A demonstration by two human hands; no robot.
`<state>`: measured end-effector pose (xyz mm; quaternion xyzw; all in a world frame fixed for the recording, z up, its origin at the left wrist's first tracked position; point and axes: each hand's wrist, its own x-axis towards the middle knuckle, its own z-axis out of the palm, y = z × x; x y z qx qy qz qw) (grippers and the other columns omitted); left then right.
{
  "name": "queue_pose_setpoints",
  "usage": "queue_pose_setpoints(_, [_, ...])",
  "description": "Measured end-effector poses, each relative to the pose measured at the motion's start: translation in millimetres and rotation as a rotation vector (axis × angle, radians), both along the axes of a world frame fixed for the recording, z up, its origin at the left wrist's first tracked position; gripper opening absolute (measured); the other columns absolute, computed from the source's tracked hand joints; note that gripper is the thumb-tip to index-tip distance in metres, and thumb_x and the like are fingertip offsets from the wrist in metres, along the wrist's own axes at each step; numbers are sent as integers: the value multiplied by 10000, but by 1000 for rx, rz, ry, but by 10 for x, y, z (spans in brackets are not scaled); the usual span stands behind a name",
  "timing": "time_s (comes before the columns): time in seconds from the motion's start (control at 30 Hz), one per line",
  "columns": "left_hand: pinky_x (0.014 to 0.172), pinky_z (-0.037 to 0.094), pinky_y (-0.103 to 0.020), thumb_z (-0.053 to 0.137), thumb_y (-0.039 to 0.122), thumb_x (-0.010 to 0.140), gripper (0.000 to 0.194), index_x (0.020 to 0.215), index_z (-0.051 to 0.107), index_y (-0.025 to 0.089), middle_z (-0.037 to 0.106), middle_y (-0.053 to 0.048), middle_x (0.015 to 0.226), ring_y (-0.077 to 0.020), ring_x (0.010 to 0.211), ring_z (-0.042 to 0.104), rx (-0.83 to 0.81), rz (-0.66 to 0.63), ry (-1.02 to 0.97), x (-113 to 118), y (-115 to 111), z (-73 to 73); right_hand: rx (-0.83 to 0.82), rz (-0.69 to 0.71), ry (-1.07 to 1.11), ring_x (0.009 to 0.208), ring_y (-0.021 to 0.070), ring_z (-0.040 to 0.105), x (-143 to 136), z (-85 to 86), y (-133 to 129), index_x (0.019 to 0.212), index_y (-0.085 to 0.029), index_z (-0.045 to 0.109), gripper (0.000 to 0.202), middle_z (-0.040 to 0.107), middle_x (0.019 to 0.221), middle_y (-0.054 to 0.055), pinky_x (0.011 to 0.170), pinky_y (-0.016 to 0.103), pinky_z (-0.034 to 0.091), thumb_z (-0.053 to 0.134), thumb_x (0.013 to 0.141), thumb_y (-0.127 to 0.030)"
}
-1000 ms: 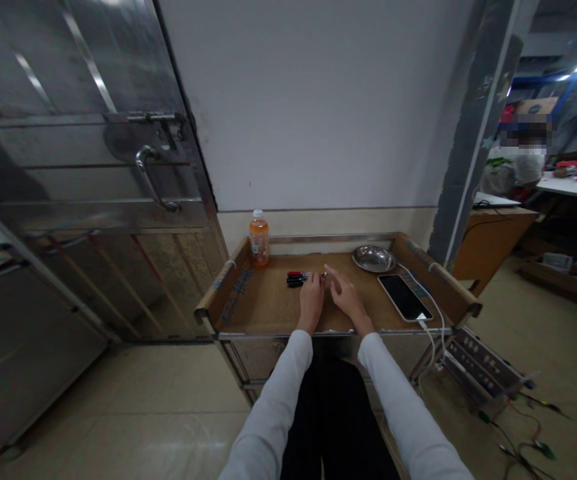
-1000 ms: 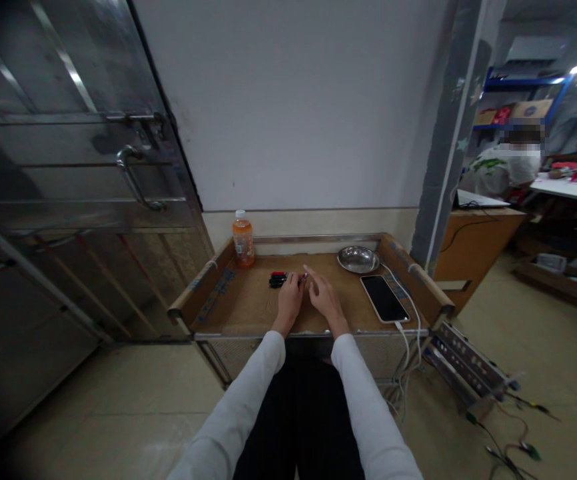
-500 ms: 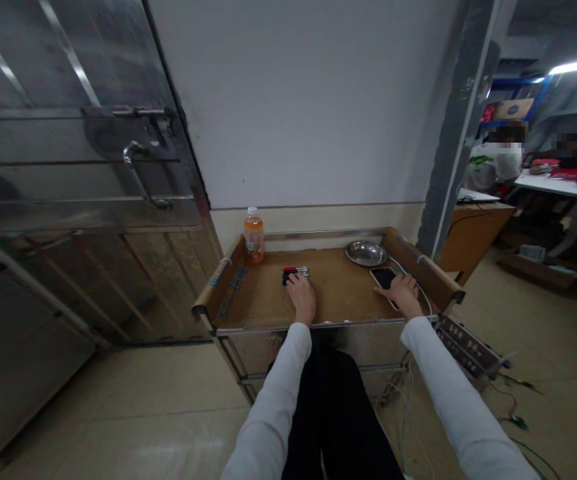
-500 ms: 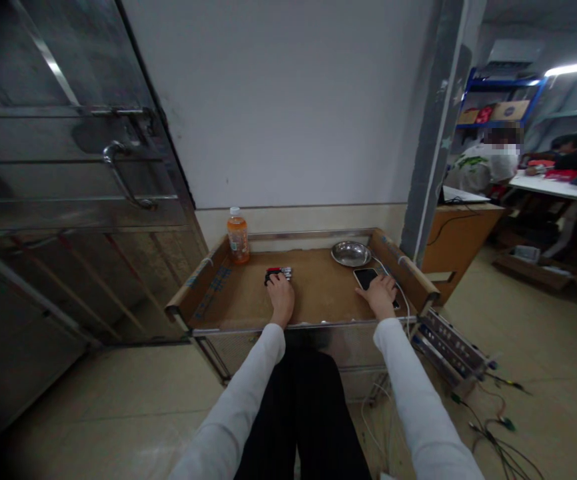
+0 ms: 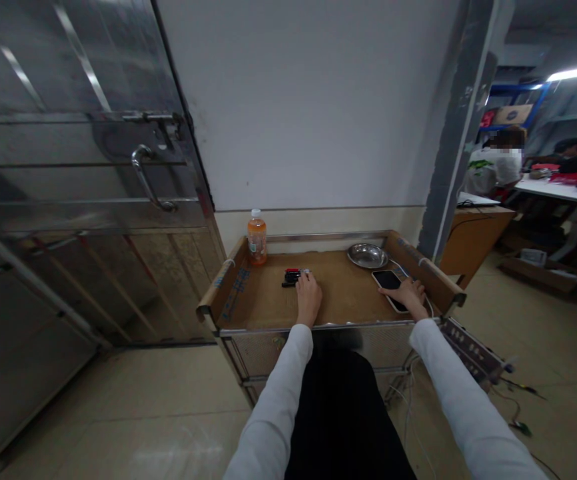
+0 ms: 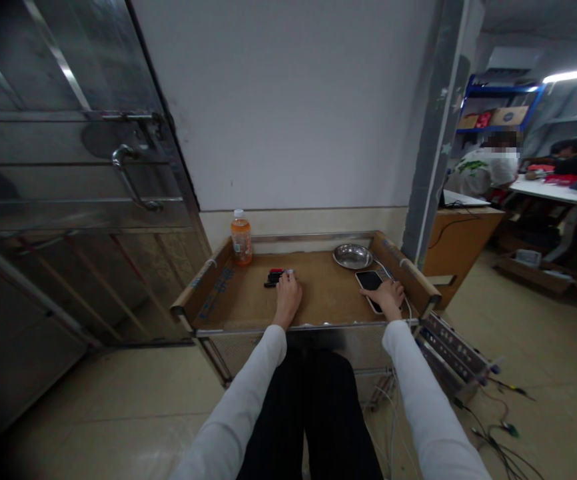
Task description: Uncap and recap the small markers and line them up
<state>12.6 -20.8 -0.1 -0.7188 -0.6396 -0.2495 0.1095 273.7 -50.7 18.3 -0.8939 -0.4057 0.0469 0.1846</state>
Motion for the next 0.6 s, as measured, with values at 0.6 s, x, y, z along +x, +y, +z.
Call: queue_pose_setpoints(0.6, [865,433,-373,365,105,856,257,1043,531,46,542,-189,1040,-261,988,526,-8,117,-29,-4,-10,29,358,380,37,1141,309,498,568,-238,-9,1059,-144,625,678,632,1075,168,994,468,325,236,851,-658])
